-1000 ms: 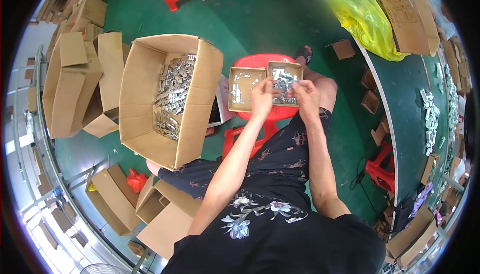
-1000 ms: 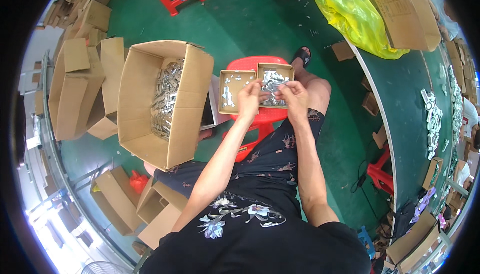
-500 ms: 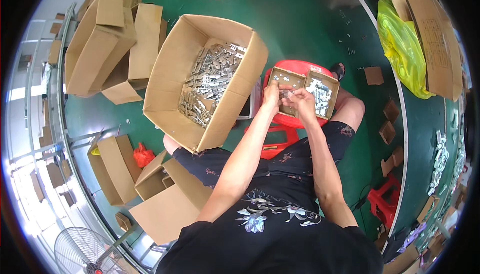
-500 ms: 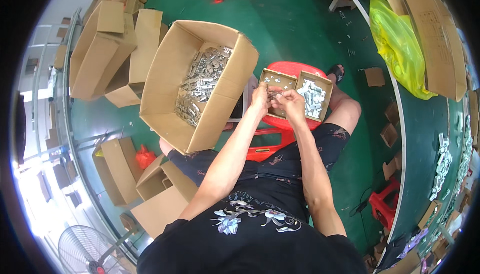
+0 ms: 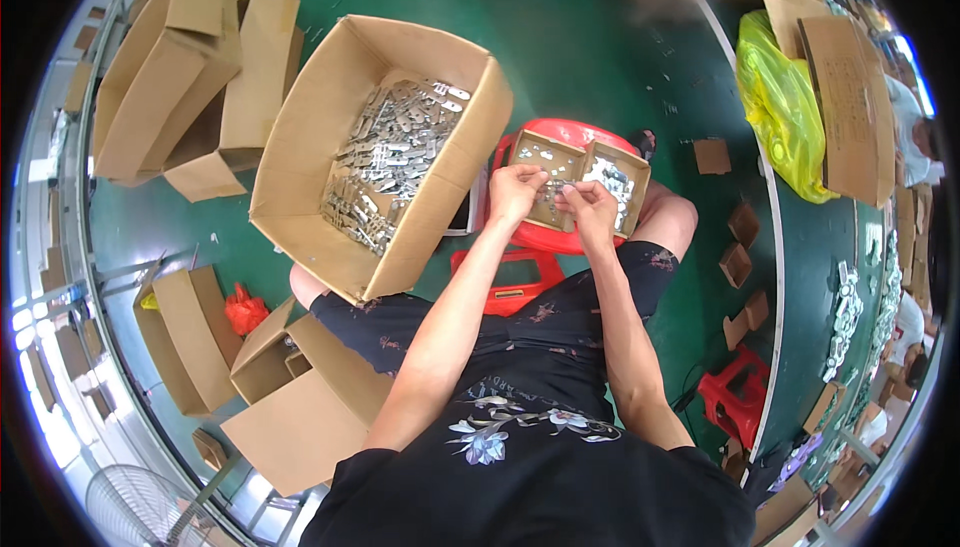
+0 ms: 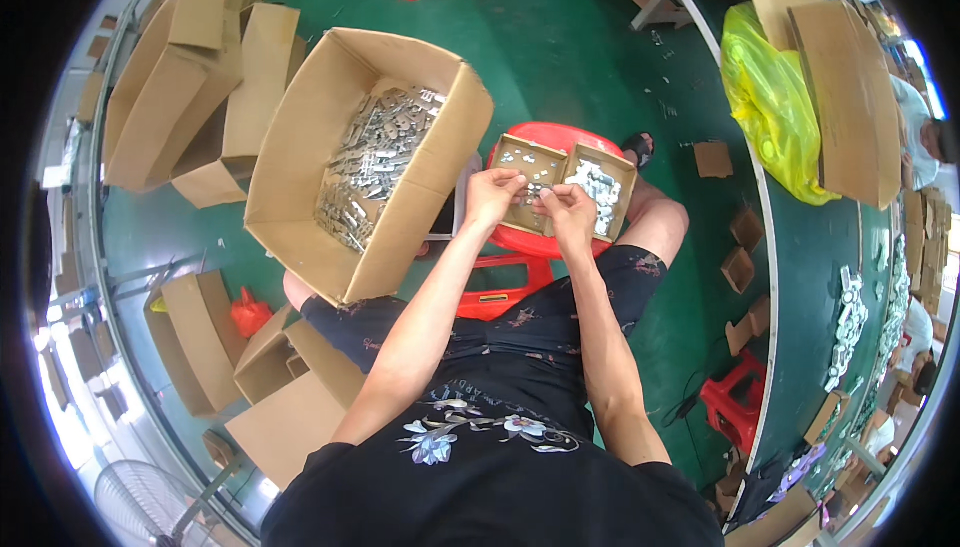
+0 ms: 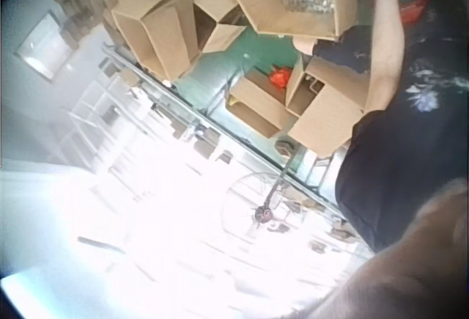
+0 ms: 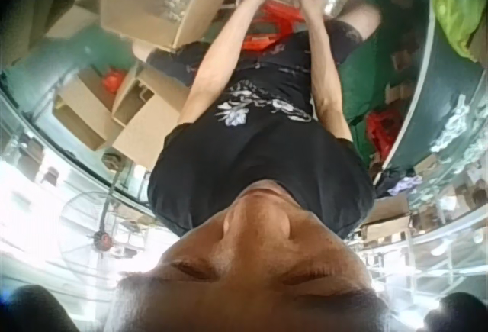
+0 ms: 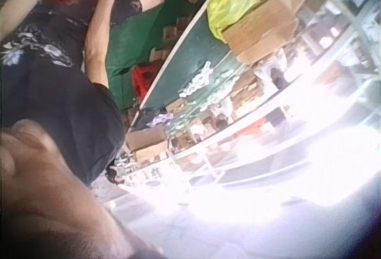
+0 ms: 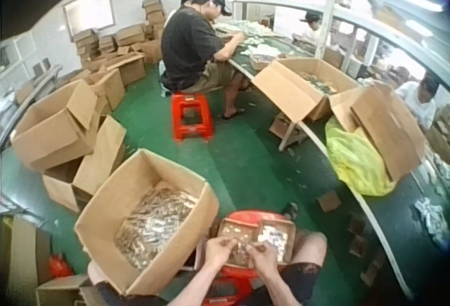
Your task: Manually assemble and sort small metal hinge components into separate containers.
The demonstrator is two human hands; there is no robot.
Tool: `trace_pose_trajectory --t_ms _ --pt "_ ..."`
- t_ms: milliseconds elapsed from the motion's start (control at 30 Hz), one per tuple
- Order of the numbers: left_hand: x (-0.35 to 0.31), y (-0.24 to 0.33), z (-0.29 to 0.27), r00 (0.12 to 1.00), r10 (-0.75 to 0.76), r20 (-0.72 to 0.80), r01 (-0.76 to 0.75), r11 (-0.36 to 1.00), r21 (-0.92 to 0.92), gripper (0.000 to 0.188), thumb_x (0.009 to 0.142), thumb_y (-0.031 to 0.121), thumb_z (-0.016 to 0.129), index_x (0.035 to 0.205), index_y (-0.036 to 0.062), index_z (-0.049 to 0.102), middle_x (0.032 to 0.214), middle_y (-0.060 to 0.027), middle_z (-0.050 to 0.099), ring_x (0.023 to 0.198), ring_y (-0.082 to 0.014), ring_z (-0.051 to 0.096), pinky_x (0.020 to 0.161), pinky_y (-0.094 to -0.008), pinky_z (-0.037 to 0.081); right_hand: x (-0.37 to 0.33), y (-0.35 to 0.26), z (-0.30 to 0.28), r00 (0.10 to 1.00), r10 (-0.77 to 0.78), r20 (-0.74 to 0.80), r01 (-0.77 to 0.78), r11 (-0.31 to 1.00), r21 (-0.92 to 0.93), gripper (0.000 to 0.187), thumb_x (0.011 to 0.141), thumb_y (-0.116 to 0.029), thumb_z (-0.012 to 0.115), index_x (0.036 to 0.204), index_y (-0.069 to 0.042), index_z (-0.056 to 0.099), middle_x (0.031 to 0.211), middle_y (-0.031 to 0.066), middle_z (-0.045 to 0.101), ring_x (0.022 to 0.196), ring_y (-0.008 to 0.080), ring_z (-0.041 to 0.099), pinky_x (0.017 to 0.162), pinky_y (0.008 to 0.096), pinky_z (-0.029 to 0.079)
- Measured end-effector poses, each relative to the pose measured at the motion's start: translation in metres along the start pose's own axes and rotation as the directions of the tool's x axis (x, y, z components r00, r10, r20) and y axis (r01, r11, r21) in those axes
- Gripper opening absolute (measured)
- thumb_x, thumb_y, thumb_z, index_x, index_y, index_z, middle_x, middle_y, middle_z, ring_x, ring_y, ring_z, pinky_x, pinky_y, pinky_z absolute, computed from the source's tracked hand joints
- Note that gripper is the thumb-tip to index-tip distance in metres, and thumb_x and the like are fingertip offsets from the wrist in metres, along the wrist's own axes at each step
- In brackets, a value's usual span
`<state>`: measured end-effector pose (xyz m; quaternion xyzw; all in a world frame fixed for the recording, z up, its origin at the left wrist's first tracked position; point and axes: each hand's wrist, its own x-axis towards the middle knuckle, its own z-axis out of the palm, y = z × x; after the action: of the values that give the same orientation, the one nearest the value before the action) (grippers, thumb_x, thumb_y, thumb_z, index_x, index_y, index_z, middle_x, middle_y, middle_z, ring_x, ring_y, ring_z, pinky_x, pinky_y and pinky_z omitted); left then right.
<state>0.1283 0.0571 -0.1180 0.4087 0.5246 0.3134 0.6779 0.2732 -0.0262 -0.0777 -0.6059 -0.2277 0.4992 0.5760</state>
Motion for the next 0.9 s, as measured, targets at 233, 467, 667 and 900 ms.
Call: trace_pose_trajectory --t_ms 233,467,667,900 --pt "-0.028 0.023 0.014 0.959 0.278 -0.059 -0.218 0.855 0.47 0.034 0.096 0.018 0.073 0.127 0.0058 0.076 0.124 -0.0231 0.075 0.12 -0.0398 0.071 0.106 -0.0452 0.054 -0.017 -0.009 0.001 0.966 -0.223 -0.128 0.178 0.939 -0.295 0.014 0.1 -0.005 0.075 0.105 0.004 0.067 0.092 0.0125 0.076 0.081 0.0192 0.076 0.076 0.0315 0.063" --pt "-0.073 0.029 -0.012 0.923 0.383 -0.017 -0.339 0.836 0.431 0.027 0.1 0.006 0.061 0.122 -0.0034 0.074 0.121 -0.0239 0.074 0.118 -0.0417 0.07 0.101 -0.0478 0.055 -0.041 -0.038 0.069 0.939 -0.328 -0.099 0.312 0.938 -0.152 0.026 0.1 0.001 0.07 0.125 0.003 0.061 0.095 0.0067 0.069 0.079 0.0129 0.071 0.071 0.0275 0.061" --pt "-0.164 0.077 -0.086 0.973 0.225 -0.047 -0.17 0.843 0.51 0.021 0.102 0.012 0.067 0.112 -0.0025 0.077 0.093 -0.0177 0.077 0.08 -0.0257 0.077 0.072 -0.0384 0.059 -0.043 -0.023 0.107 0.967 -0.252 0.042 0.254 0.937 -0.241 0.025 0.1 0.001 0.069 0.124 0.001 0.063 0.09 0.0058 0.067 0.069 0.013 0.07 0.062 0.027 0.06" --pt "-0.161 0.163 -0.195 0.92 0.272 -0.284 -0.113 0.875 0.471 0.023 0.103 0.021 0.071 0.11 0.001 0.079 0.078 -0.008 0.076 0.073 -0.0156 0.073 0.07 -0.0327 0.058 -0.027 0.039 0.15 0.963 -0.121 0.241 0.233 0.821 -0.521 0.038 0.096 -0.011 0.078 0.127 0.008 0.065 0.09 0.0142 0.076 0.079 0.0217 0.074 0.073 0.0344 0.062"
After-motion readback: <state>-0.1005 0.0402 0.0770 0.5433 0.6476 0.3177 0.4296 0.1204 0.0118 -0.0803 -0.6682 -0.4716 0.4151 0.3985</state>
